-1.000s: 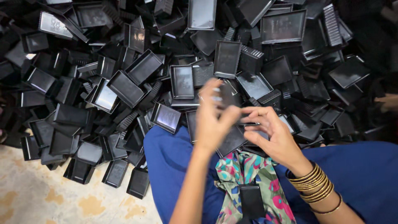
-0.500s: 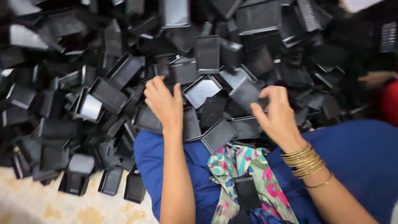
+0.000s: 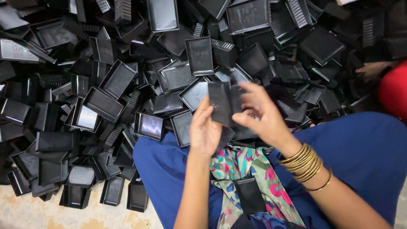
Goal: The person sits on the floor and repeatedly picks up two black plastic components from a large pile. They press the components together to form a single unit and then drop the assembled unit back onto the pile. The process is repeated continuously.
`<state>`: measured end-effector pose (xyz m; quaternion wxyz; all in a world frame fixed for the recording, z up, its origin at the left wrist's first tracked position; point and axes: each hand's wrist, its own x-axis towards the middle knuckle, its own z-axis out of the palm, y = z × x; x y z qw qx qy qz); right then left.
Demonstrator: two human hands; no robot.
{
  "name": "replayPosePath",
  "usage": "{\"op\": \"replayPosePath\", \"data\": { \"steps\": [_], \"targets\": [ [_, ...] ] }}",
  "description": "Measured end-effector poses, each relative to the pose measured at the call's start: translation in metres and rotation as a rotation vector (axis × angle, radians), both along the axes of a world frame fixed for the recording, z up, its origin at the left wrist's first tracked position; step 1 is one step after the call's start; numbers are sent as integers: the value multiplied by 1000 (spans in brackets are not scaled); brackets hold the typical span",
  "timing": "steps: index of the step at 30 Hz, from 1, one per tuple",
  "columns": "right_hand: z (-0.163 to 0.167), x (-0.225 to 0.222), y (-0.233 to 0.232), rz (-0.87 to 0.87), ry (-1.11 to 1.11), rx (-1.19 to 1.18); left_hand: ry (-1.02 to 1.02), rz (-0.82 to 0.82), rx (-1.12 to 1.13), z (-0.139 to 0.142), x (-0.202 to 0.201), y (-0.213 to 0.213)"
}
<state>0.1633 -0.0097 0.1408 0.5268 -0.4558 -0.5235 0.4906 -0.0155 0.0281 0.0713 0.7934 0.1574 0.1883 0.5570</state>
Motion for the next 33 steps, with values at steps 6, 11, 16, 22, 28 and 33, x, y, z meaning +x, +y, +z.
{"op": "replayPosePath", "data": {
  "steps": [6, 11, 16, 22, 28, 33],
  "targets": [
    [3, -11, -15, -6, -382, 66, 235, 15, 138, 1, 34, -16],
    [7, -8, -8, 20, -173, -38, 741, 199, 364, 24, 24, -16],
    [10, -13, -9, -23, -308, -72, 836, 234, 485, 33, 28, -18],
    [5, -15, -13, 45, -464, 52, 730, 222, 450, 32, 26, -21],
    [5, -15, -13, 18, -12, -36, 472, 227, 484, 38, 17, -14],
    [14, -14, -21, -72, -701, 345, 1128, 630, 580, 36, -2, -10]
  ]
}}
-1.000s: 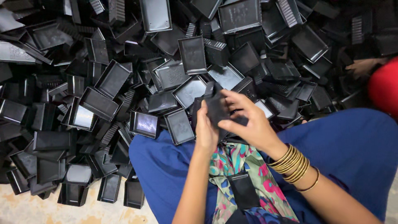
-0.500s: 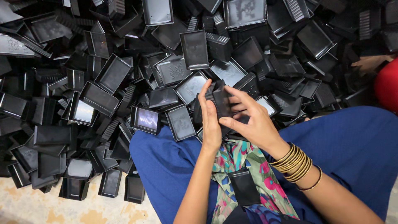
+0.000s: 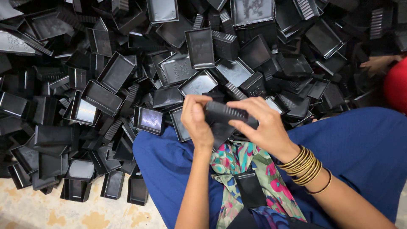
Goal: The person sits on the floor and repeatedly picks up two black plastic components from a large pile. They press the components together to form a single unit and then drop the assembled unit back onto the pile. The process is repeated continuously.
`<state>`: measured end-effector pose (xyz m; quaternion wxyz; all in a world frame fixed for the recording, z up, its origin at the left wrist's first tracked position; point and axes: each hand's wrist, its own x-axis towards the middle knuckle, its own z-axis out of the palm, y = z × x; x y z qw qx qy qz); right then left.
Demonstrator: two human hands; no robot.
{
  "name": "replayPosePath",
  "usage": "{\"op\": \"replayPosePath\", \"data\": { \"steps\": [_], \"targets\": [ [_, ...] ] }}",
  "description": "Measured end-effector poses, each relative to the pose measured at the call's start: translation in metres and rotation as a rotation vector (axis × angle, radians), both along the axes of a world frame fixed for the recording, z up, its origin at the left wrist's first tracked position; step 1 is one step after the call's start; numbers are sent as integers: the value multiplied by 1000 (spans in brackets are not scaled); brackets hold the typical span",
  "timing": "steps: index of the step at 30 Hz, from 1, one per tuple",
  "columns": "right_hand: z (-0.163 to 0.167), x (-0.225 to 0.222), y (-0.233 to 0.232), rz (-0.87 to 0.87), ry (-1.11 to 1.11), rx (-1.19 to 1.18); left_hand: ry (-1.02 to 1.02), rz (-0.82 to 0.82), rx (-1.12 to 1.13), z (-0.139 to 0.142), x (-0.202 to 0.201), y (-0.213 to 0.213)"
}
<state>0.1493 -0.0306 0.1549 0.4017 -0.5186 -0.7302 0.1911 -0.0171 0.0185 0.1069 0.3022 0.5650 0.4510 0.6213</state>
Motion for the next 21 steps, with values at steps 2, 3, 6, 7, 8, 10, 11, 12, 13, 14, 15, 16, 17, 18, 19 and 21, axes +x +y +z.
{"op": "replayPosePath", "data": {
  "steps": [2, 3, 6, 7, 8, 10, 11, 12, 13, 14, 15, 16, 17, 18, 19, 21],
  "targets": [
    [-1, -5, -4, 59, 10, -25, 69, 108, -26, -4, -1, -1],
    [-3, -8, -6, 91, 12, -36, 101, 165, -37, -6, -2, -1],
    [-8, -20, -12, 172, 81, -136, -57, 262, -46, -10, -4, 1],
    [-8, -23, -13, 161, 86, -144, -65, 247, -59, -11, -4, 0],
    [-7, -25, -14, 148, 91, -150, -73, 233, -70, -11, -5, 1],
    [0, -25, -13, 113, 78, -180, -52, 144, -99, -11, -9, 2],
    [5, -22, -12, 90, 58, -202, -26, 71, -116, -11, -13, 3],
    [11, -19, -10, 66, 34, -223, -2, -3, -131, -11, -18, 5],
    [18, -12, -7, 122, 90, -383, -115, -120, -111, -11, -25, 9],
    [26, -4, -3, 177, 143, -545, -229, -236, -90, -11, -33, 13],
    [32, 2, 2, 232, 196, -709, -341, -350, -68, -12, -44, 17],
    [37, 5, 6, 382, 147, -779, -394, -282, -68, -14, -54, 22],
    [41, 6, 12, 531, 98, -848, -446, -215, -67, -15, -64, 27],
    [45, 4, 18, 680, 46, -916, -498, -148, -68, -18, -71, 31],
    [48, -1, 26, 667, -27, -742, -546, -84, -74, -22, -74, 35],
    [53, -19, 49, 639, -164, -392, -639, 49, -89, -30, -77, 41]
  ]
}}
